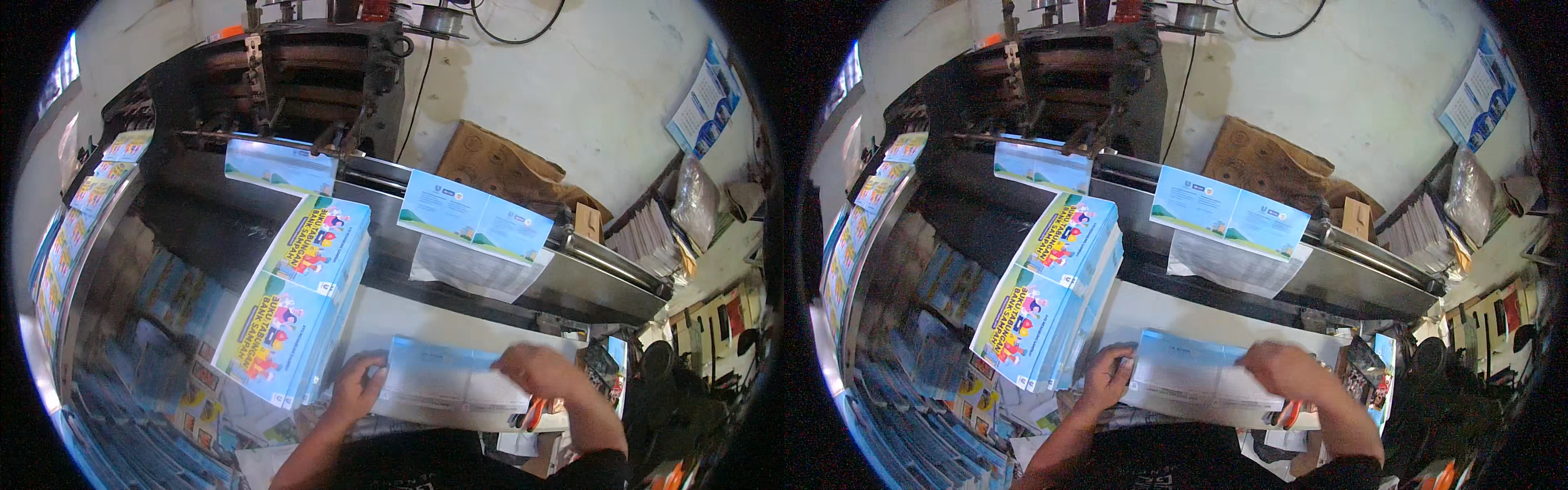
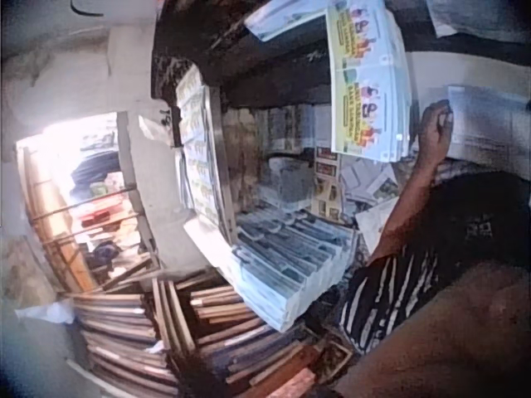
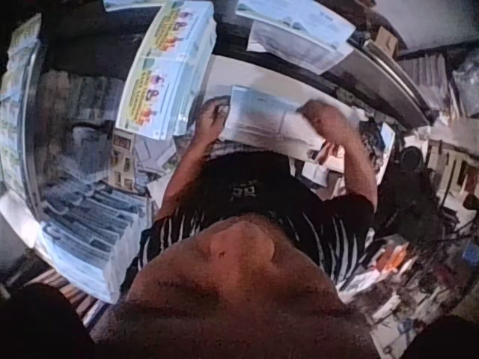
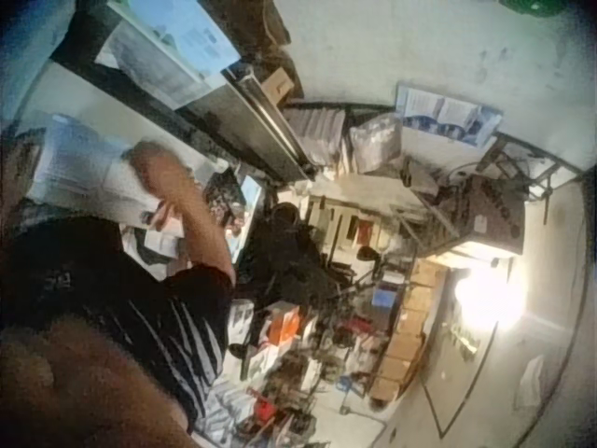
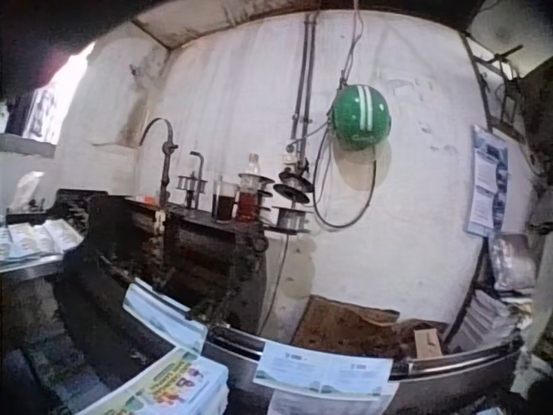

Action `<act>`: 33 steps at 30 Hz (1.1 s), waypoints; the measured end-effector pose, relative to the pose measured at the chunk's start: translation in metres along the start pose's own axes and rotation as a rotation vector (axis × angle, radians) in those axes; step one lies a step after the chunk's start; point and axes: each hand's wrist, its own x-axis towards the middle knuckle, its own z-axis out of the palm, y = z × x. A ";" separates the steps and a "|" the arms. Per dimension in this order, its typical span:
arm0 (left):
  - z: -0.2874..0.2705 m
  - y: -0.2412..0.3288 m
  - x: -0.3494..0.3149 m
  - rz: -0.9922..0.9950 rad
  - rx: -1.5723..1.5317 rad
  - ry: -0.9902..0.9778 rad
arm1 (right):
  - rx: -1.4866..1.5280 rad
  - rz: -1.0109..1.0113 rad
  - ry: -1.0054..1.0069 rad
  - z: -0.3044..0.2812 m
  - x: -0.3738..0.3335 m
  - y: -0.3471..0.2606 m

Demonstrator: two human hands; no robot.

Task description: The person aligns and stacks printed paper sheets by hand, then inserts inner pages into covers and folds the booklets together on the work surface.

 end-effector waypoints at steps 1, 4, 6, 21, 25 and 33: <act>0.000 0.002 0.001 0.002 -0.007 -0.011 | -0.079 -0.085 0.104 -0.016 0.008 0.014; 0.003 -0.017 -0.003 -0.041 -0.029 -0.029 | -0.206 -0.091 0.390 -0.080 0.042 0.033; -0.001 -0.008 -0.003 -0.033 -0.022 0.000 | -0.362 -0.025 0.775 -0.125 0.065 0.020; 0.002 -0.015 -0.012 -0.086 -0.020 0.012 | -0.385 0.022 0.384 0.026 0.099 0.073; 0.001 -0.008 -0.007 -0.098 -0.040 0.011 | -0.297 -0.081 0.113 0.055 0.027 0.028; 0.002 -0.001 -0.001 0.006 0.000 0.007 | -0.205 -0.070 -0.058 0.095 -0.020 0.004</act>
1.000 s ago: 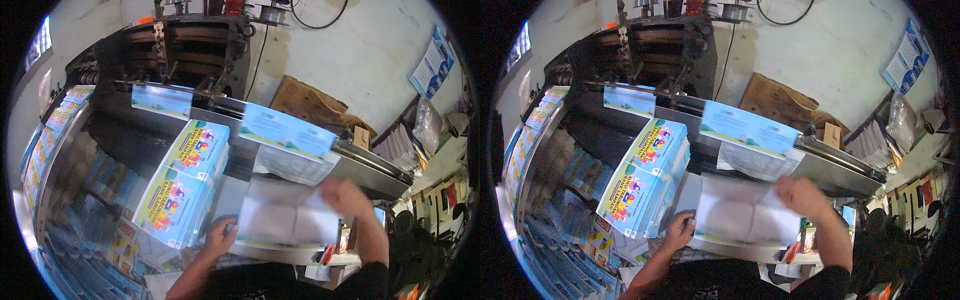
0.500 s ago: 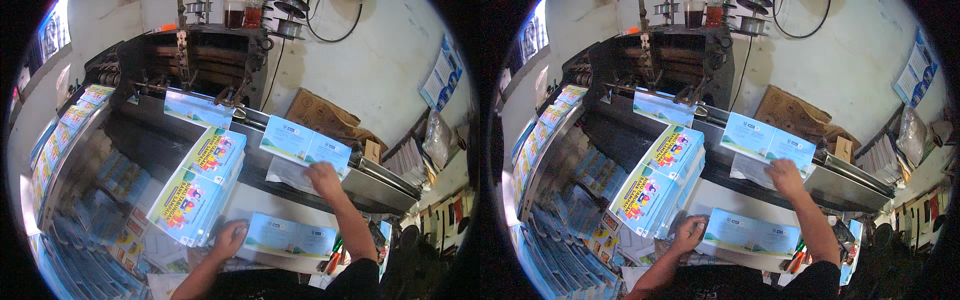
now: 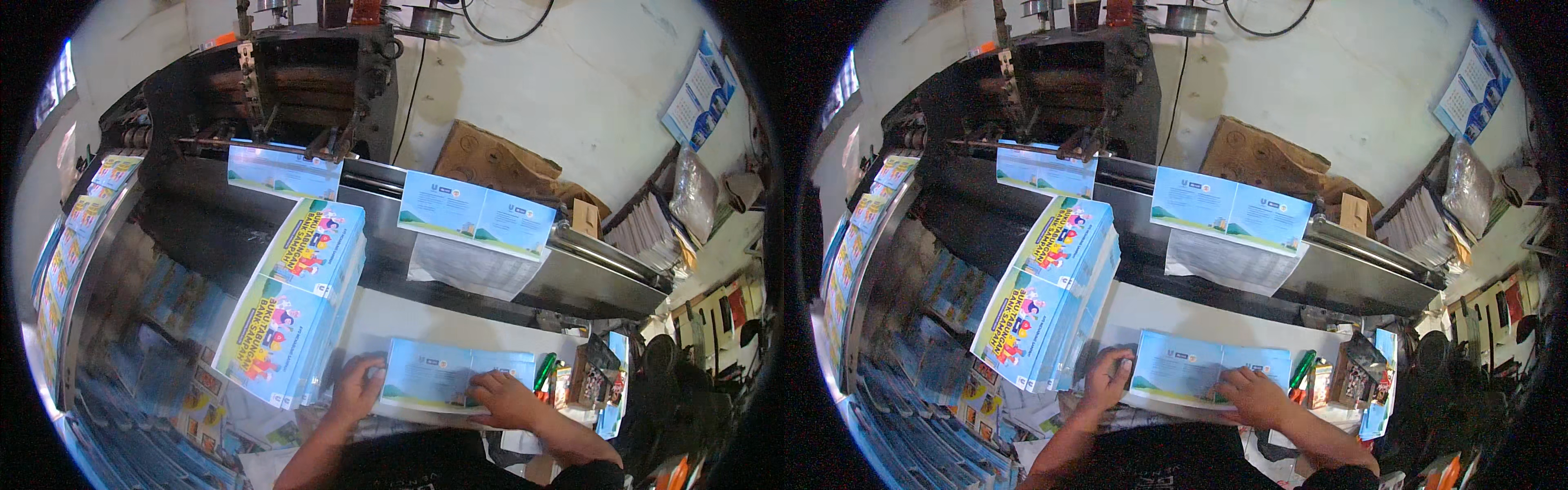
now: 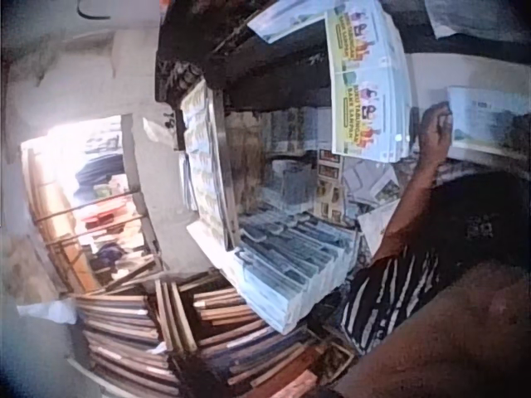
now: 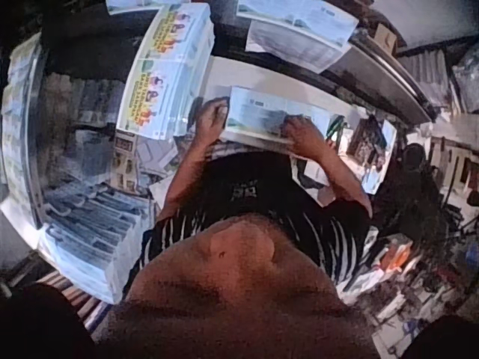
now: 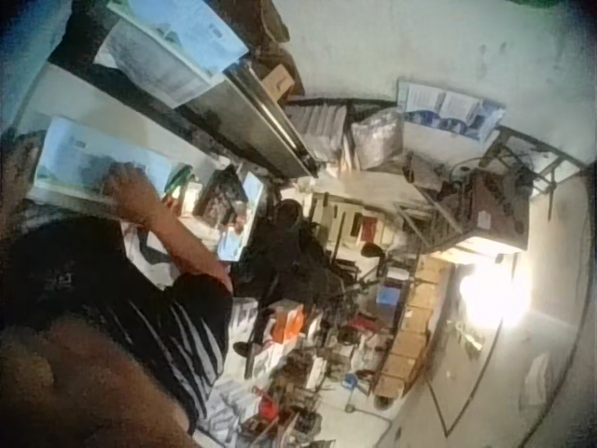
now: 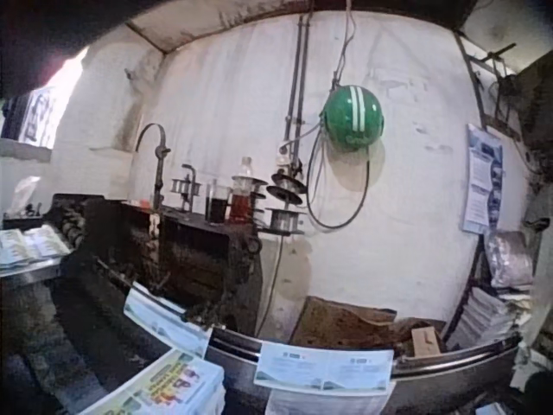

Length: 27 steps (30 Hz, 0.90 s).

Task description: The person aligns and stacks printed paper sheets by hand, then inserts inner pages into covers and folds the booklets together on the work surface.

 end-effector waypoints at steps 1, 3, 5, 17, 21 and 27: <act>0.000 0.000 -0.001 -0.028 -0.010 -0.003 | 0.002 0.005 -0.001 -0.003 -0.001 0.003; -0.001 0.001 -0.001 -0.054 -0.020 -0.004 | 0.167 -0.036 -0.122 -0.014 0.001 0.012; -0.001 0.002 0.000 -0.028 -0.004 0.009 | 0.249 0.004 -0.088 -0.049 0.002 0.011; -0.005 -0.007 -0.005 -0.039 -0.005 0.028 | -0.496 0.049 1.129 -0.249 0.109 0.066; 0.003 -0.013 -0.004 -0.039 -0.026 0.017 | -0.646 -0.001 0.974 -0.196 0.148 0.122; 0.002 -0.013 -0.006 -0.083 -0.013 -0.007 | -0.399 -0.029 0.613 -0.091 0.127 0.108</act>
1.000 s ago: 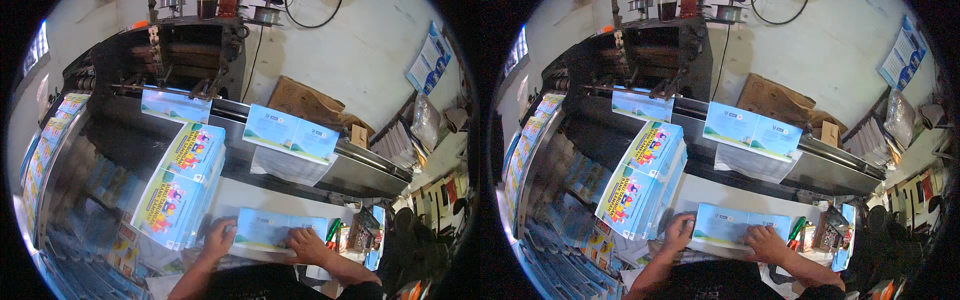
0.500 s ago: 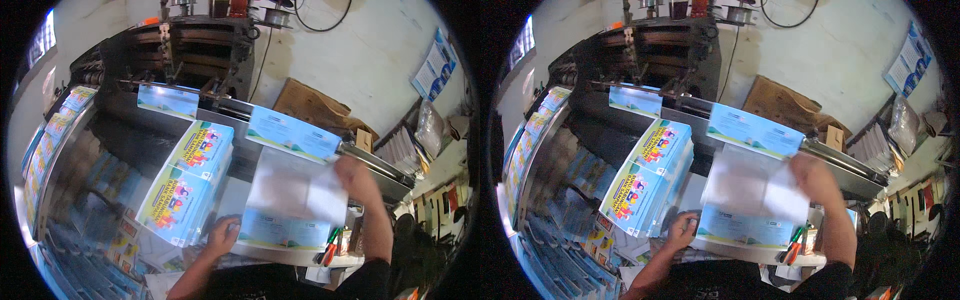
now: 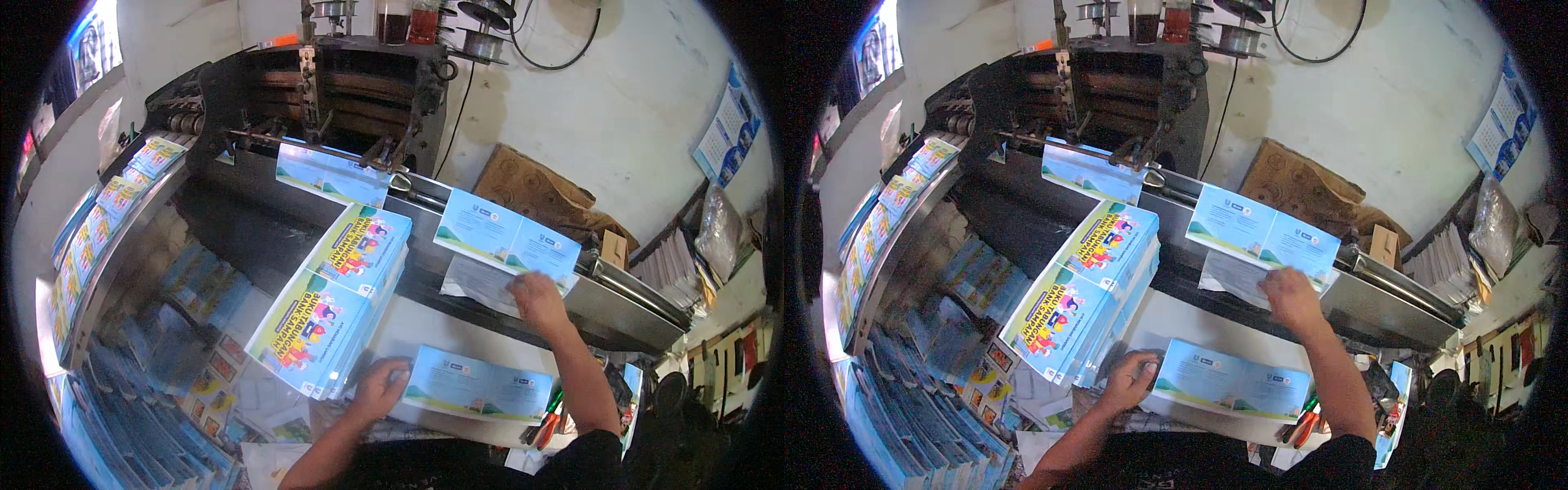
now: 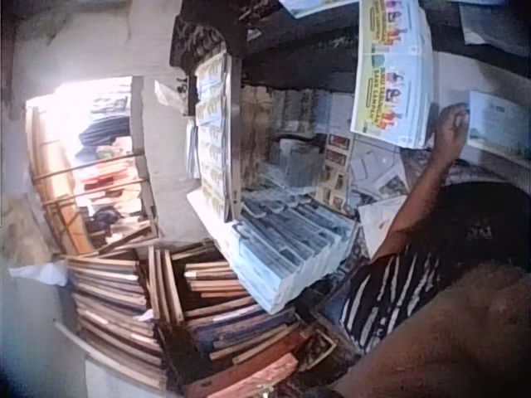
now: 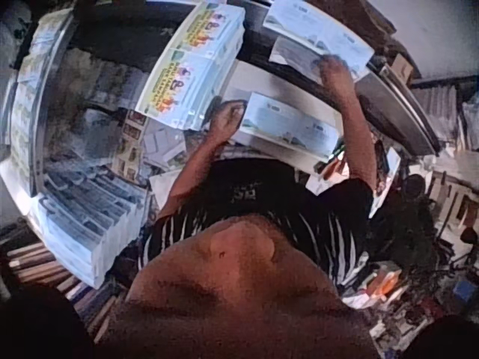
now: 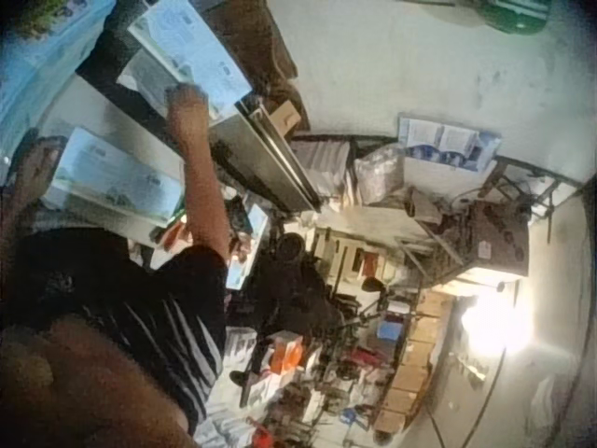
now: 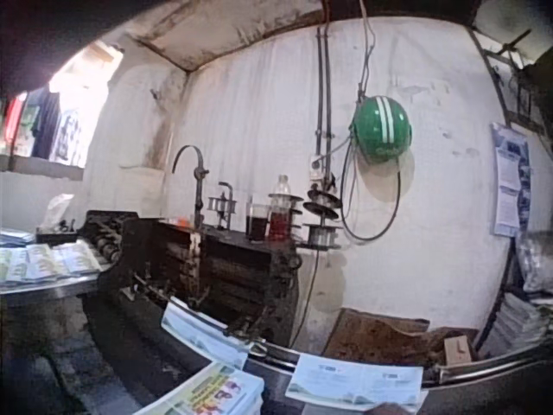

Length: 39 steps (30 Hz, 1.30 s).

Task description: The person aligns and stacks printed paper sheets by hand, then inserts inner pages into covers and folds the booklets together on the work surface.

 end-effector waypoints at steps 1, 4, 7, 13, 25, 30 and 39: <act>-0.001 -0.002 -0.001 -0.005 0.000 -0.002 | 0.048 0.021 -0.074 0.000 -0.013 -0.010; 0.000 -0.006 -0.002 0.040 0.000 0.013 | 0.180 0.016 -0.361 -0.020 -0.054 -0.045; -0.005 -0.004 -0.004 0.012 -0.002 0.005 | 0.227 -0.002 -0.570 -0.038 -0.096 -0.093; -0.001 -0.001 0.003 0.081 -0.014 -0.017 | 0.136 0.029 -0.597 -0.046 -0.131 -0.134; -0.008 -0.004 0.001 0.058 0.075 -0.046 | 0.334 0.313 -0.438 -0.116 -0.038 -0.030; 0.004 -0.019 0.002 0.112 0.070 0.015 | -0.056 0.175 0.268 -0.163 0.049 0.032; 0.008 -0.024 0.000 0.107 0.008 0.034 | -0.183 -0.080 0.277 -0.005 0.064 0.047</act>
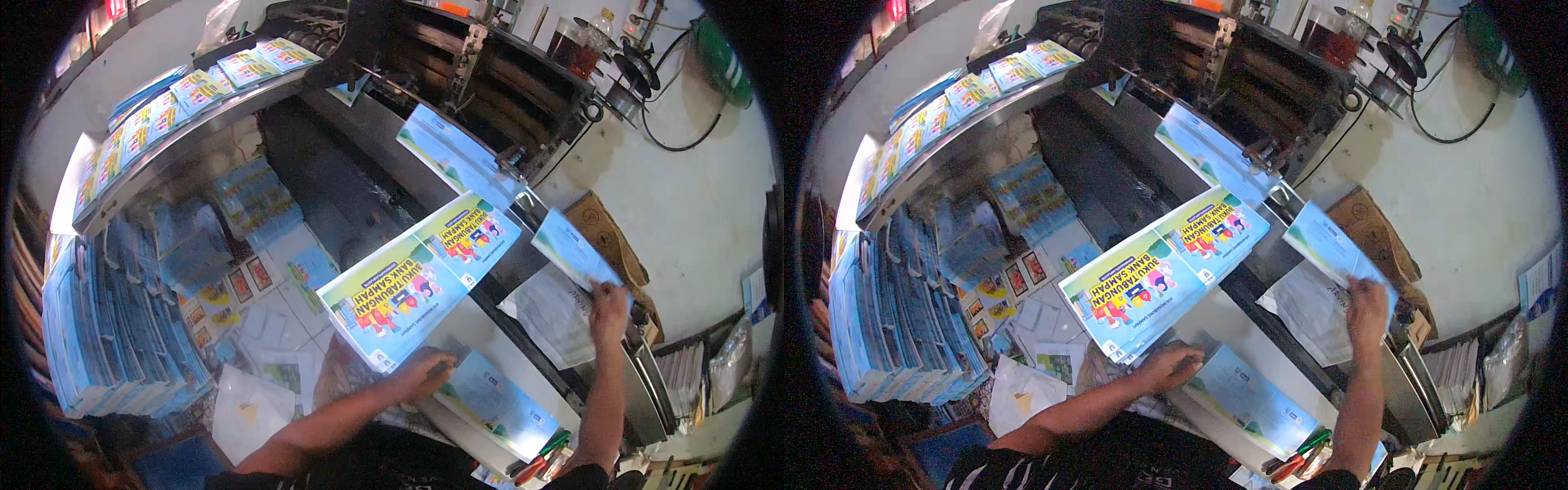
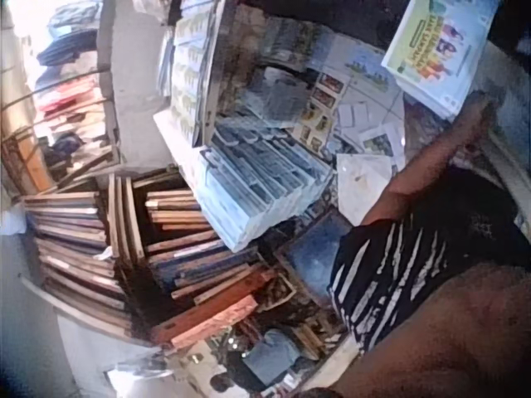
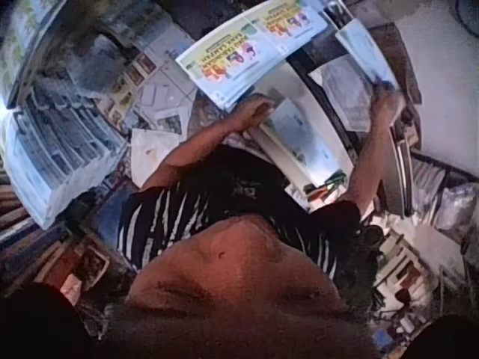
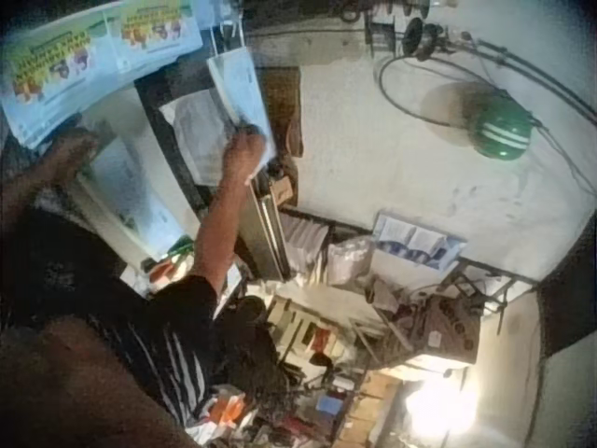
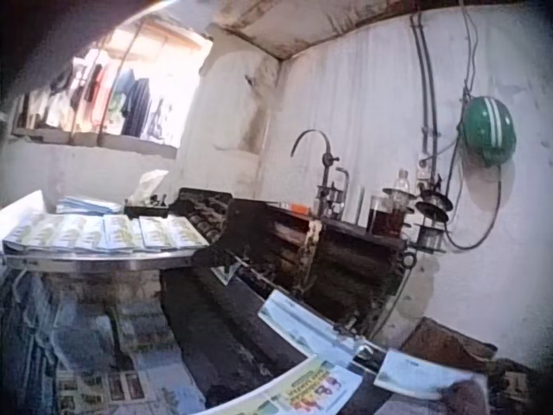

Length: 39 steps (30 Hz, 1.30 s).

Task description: The person aligns and stacks printed paper sheets by hand, then inserts inner pages into covers and folds the booklets together on the work surface.

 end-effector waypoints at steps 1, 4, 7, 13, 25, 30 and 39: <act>0.000 -0.004 -0.003 0.009 0.018 0.012 | 0.066 0.018 0.032 0.008 -0.009 -0.021; -0.005 0.006 -0.001 -0.004 -0.012 0.000 | 0.123 -0.004 -0.079 -0.003 -0.039 -0.046; -0.004 0.003 -0.002 -0.017 0.048 -0.025 | 0.317 0.100 -0.332 -0.014 -0.078 -0.058; -0.008 0.011 0.000 -0.005 0.045 -0.030 | 0.523 0.176 -0.818 -0.108 -0.118 -0.152; -0.010 0.013 0.004 0.049 -0.006 -0.009 | 0.875 0.272 -0.930 -0.137 -0.104 -0.121; -0.015 0.030 0.007 -0.155 -0.031 -0.068 | 0.410 0.271 -0.474 -0.144 -0.039 -0.040; -0.011 0.020 0.006 -0.106 0.003 -0.070 | -0.100 0.152 0.161 -0.061 0.044 0.020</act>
